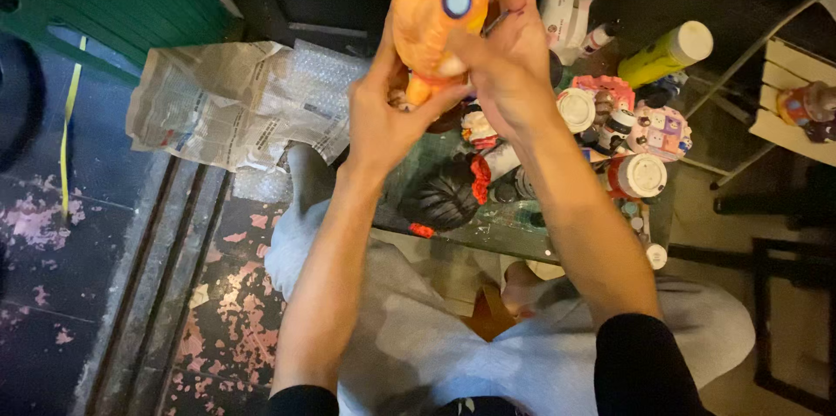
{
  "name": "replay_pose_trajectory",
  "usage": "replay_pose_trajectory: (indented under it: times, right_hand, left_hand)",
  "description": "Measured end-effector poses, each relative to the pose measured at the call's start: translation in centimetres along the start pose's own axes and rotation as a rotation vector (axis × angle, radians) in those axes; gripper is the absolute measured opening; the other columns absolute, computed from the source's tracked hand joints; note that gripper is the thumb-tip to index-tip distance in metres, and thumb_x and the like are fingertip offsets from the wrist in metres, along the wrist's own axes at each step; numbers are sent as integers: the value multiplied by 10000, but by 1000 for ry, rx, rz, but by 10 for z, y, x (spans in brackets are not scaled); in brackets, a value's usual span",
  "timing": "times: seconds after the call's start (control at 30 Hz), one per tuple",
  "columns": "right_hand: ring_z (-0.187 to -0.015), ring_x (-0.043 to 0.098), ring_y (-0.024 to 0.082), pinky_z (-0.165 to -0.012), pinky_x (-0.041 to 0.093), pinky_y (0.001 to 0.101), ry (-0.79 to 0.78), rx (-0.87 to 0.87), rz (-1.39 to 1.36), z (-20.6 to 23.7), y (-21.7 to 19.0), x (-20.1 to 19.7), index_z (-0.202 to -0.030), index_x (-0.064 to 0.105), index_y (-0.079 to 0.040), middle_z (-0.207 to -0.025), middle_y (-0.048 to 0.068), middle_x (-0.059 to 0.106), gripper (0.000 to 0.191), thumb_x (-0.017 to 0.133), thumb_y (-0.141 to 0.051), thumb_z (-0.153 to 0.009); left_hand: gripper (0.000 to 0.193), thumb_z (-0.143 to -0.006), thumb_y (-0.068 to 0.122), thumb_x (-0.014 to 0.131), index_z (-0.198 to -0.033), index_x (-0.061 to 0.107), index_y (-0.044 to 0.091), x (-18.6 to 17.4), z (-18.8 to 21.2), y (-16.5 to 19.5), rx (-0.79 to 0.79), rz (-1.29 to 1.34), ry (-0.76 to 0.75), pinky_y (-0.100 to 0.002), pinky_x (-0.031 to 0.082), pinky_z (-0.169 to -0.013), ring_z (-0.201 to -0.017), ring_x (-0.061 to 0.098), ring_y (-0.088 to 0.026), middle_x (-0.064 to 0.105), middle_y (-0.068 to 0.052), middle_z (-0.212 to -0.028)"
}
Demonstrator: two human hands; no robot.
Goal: The person sits with a small figurine on their lap and paints it using a brush, rotating the figurine to reach different sides. They set it down, handle a smaller figurine, open paint containers, and resume painting the larger figurine.
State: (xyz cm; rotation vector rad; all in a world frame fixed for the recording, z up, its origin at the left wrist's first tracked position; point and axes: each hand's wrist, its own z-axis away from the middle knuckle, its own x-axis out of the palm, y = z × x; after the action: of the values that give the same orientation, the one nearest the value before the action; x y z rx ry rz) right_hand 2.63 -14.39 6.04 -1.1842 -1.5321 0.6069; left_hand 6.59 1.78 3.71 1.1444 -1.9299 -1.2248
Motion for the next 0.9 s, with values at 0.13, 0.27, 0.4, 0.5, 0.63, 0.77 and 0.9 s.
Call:
replay_pose_trajectory:
  times: [0.13,0.27,0.4,0.5,0.63,0.77,0.9]
  right_hand:
    - [-1388,432,156,-1275,295,383,-49,-23,-183,1,-5,-6,-1181,508,-120,-1376,8,515,149,630,-204,-1161]
    - [-1442,400,163,-1288,270,422,-54,48,-238,7,-17,-12,-1200,551,-146,-1522,9,484,133,528,-275,-1225]
    - [-1532,353,207,-1253,310,486,-49,137,-203,16,-40,-15,-1223,546,-195,-1640,47,421,116,510,-304,-1205]
    - [-1574,350,256,-1227,371,510,-78,146,-153,21,-51,-15,-1229,545,-209,-1662,81,397,117,512,-316,-1192]
    - [-1533,367,283,-1141,425,463,-79,148,-149,26,-59,-16,-1118,507,-193,-1682,123,388,128,541,-270,-1215]
    - [-1533,368,285,-1139,449,453,-78,158,-163,28,-59,-17,-1084,469,-193,-1671,118,382,153,557,-230,-1204]
    - [-1529,364,282,-1120,443,441,-91,141,-152,29,-56,-18,-1064,430,-181,-1629,113,375,197,567,-203,-1204]
  left_hand:
    - [672,-907,79,877,-1465,515,-12,-6,-1,-15,-128,182,-63,-326,587,-1062,-1212,707,-167,712,-103,-1323]
    - [574,-940,83,844,-1429,559,-11,-17,-6,-28,-163,321,-140,-349,558,-1127,-1271,669,-165,686,-91,-1363]
    - [525,-963,143,825,-1406,584,-4,-25,-7,-39,-190,394,-154,-333,543,-1122,-1268,652,-150,675,-71,-1355]
    - [496,-981,192,811,-1391,608,-1,-30,-4,-48,-209,453,-151,-296,536,-1077,-1223,648,-126,687,-59,-1311]
    - [481,-983,234,809,-1362,649,-15,-33,-2,-56,-277,473,-148,-279,487,-836,-1005,601,-110,687,-52,-1172]
    - [498,-968,270,807,-1337,631,-14,-34,-5,-55,-245,496,-150,-291,522,-941,-1084,642,-116,701,-49,-1211]
    - [519,-958,271,817,-1336,615,-22,-36,-7,-47,-195,502,-180,-313,541,-1071,-1200,662,-134,700,-64,-1279]
